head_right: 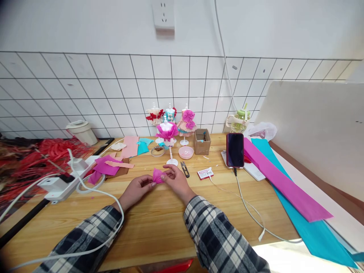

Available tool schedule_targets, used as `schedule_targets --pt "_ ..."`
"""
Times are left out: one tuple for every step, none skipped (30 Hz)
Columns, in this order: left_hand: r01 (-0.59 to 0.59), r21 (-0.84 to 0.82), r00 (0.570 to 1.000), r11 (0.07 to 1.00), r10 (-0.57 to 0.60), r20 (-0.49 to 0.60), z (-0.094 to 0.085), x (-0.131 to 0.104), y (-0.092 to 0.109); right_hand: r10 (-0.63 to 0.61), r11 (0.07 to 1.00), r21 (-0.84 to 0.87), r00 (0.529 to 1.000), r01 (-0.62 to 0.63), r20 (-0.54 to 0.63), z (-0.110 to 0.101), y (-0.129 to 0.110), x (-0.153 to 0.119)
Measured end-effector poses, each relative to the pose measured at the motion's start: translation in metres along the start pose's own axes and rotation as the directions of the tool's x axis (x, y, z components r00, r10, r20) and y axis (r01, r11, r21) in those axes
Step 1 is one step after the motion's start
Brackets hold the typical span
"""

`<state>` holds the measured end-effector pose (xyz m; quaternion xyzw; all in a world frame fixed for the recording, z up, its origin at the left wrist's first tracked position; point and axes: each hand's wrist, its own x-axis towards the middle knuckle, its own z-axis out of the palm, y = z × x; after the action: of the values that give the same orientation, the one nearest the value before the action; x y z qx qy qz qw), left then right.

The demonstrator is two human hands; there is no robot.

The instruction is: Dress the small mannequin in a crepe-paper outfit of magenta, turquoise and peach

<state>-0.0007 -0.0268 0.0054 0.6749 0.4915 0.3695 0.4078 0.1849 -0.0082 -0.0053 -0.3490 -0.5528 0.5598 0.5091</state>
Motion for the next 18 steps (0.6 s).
schedule_targets --pt "0.001 0.004 1.000 1.000 -0.001 0.010 0.000 0.000 0.000 0.008 1.000 -0.009 1.000 -0.008 -0.004 0.000 0.001 0.000" --pt "0.001 0.004 1.000 1.000 -0.002 0.023 0.000 0.000 0.000 0.021 1.000 -0.010 1.000 -0.021 -0.005 0.000 0.001 0.000" --pt "0.005 -0.006 0.999 1.000 -0.005 0.036 0.000 -0.001 0.000 0.032 0.999 0.002 0.999 -0.032 -0.007 0.000 0.001 0.000" --pt "0.015 -0.027 0.999 1.000 -0.014 0.047 0.000 -0.001 0.000 0.034 0.999 0.027 0.999 -0.033 -0.014 0.000 0.000 0.000" --pt "0.031 -0.059 0.998 0.998 -0.028 0.050 0.000 -0.001 0.000 0.024 0.998 0.062 0.999 -0.022 -0.024 -0.001 -0.002 0.000" --pt "0.050 -0.099 0.998 0.994 -0.046 0.042 -0.001 -0.001 0.000 0.007 0.995 0.097 0.999 -0.004 -0.034 -0.001 -0.003 0.000" --pt "0.070 -0.147 0.997 0.987 -0.067 0.027 -0.001 -0.001 -0.001 -0.006 0.992 0.122 0.999 0.011 -0.038 -0.002 -0.004 -0.001" --pt "0.090 -0.202 0.996 0.975 -0.090 0.009 -0.002 0.000 -0.001 -0.009 0.991 0.134 1.000 0.013 -0.028 -0.002 -0.005 -0.001" --pt "0.110 -0.264 0.993 0.958 -0.115 -0.003 -0.003 0.000 -0.002 0.001 0.992 0.130 1.000 -0.001 -0.004 -0.002 -0.004 0.000" --pt "0.126 -0.331 0.991 0.935 -0.137 -0.010 -0.005 0.000 -0.002 0.024 0.994 0.109 0.999 -0.027 0.024 -0.001 -0.003 0.000" --pt "0.137 -0.396 0.988 0.908 -0.155 -0.014 -0.006 0.001 -0.003 0.055 0.995 0.077 0.997 -0.058 0.047 0.000 -0.001 0.000" --pt "0.144 -0.456 0.985 0.878 -0.169 -0.016 -0.007 0.001 -0.003 0.081 0.996 0.038 0.995 -0.083 0.054 0.001 0.001 0.000" --pt "0.147 -0.506 0.983 0.850 -0.182 -0.020 -0.007 0.001 -0.003 0.098 0.995 -0.003 0.994 -0.098 0.046 0.002 0.004 0.000" --pt "0.147 -0.546 0.980 0.825 -0.194 -0.029 -0.008 0.002 -0.004 0.103 0.994 -0.041 0.994 -0.102 0.027 0.002 0.006 0.001" --pt "0.146 -0.574 0.978 0.806 -0.206 -0.040 -0.009 0.002 -0.004 0.103 0.992 -0.071 0.995 -0.102 0.007 0.003 0.008 0.001" --pt "0.147 -0.593 0.975 0.792 -0.217 -0.048 -0.009 0.002 -0.004 0.098 0.991 -0.091 0.995 -0.098 -0.011 0.003 0.008 0.001" --pt "0.150 -0.605 0.973 0.782 -0.225 -0.050 -0.010 0.002 -0.004 0.087 0.991 -0.099 0.996 -0.089 -0.022 0.003 0.008 0.001" --pt "0.153 -0.611 0.973 0.777 -0.228 -0.046 -0.010 0.002 -0.004 0.073 0.993 -0.096 0.997 -0.076 -0.027 0.002 0.008 0.001"
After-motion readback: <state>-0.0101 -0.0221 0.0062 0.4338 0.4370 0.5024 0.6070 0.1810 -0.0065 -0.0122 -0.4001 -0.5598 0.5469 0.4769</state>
